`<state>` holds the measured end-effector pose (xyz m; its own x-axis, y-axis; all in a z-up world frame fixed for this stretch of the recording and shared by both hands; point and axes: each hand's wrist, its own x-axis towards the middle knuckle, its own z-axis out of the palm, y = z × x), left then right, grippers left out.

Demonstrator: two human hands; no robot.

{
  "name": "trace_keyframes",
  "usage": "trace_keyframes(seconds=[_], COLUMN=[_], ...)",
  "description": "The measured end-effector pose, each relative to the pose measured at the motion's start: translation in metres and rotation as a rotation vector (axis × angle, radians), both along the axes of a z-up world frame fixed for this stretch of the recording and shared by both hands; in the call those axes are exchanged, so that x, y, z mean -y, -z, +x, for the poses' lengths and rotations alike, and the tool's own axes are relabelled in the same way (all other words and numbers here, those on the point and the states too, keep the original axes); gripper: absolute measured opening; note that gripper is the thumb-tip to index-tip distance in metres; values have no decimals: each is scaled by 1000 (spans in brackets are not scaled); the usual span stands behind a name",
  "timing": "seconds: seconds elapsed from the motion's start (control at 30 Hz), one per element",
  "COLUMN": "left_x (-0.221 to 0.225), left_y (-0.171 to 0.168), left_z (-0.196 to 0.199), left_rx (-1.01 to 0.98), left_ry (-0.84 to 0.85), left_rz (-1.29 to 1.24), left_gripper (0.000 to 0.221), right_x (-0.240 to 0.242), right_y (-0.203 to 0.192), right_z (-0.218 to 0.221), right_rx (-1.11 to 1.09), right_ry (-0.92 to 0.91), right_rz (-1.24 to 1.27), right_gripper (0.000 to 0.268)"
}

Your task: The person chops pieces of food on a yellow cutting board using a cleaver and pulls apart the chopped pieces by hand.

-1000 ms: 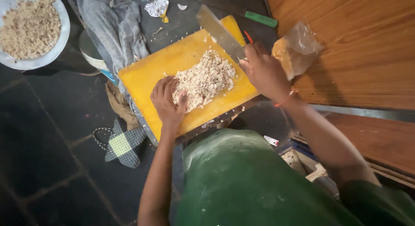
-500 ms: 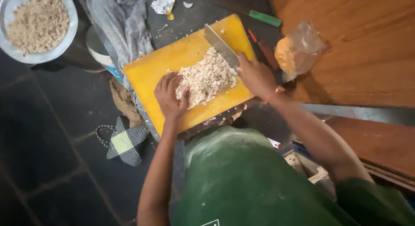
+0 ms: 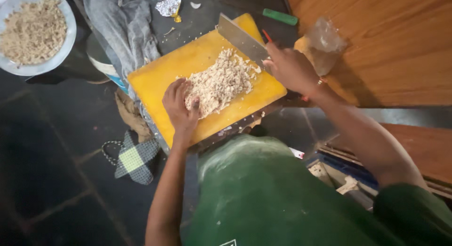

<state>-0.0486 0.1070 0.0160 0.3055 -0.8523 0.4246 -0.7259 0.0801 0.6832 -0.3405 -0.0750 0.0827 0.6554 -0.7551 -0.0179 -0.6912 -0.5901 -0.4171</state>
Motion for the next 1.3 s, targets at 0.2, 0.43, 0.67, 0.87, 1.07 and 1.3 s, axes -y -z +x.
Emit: trace_keyframes(seconds=[0.2,0.43,0.67,0.87,1.07,1.3], left_x=[-2,0,-1,1,-1,-2], left_y=[-2,-4,-3,0,-1,-1], left_z=[0,-2,-3,-1,-2,-1], left_rx=[4,8,22,32,19,5], left_ry=[-4,-17,-12,-17,-6,-4], left_rz=[-3,-2,-2,1,-17,-5], left_gripper=[42,41,39,39,40,40], right_x=[-10,-3,5,-3,15,-1], right_y=[8,-9,-3,-1,-22,11], right_z=[7,-10,-5,21,17,39], right_rx=[66,-122,-30,-125,-132,-169], right_ry=[-31,64,-137,-161,-259,-258], right_rz=[-132,51,-36,-56,-11,113], right_gripper=[33,32,31,31,27,26])
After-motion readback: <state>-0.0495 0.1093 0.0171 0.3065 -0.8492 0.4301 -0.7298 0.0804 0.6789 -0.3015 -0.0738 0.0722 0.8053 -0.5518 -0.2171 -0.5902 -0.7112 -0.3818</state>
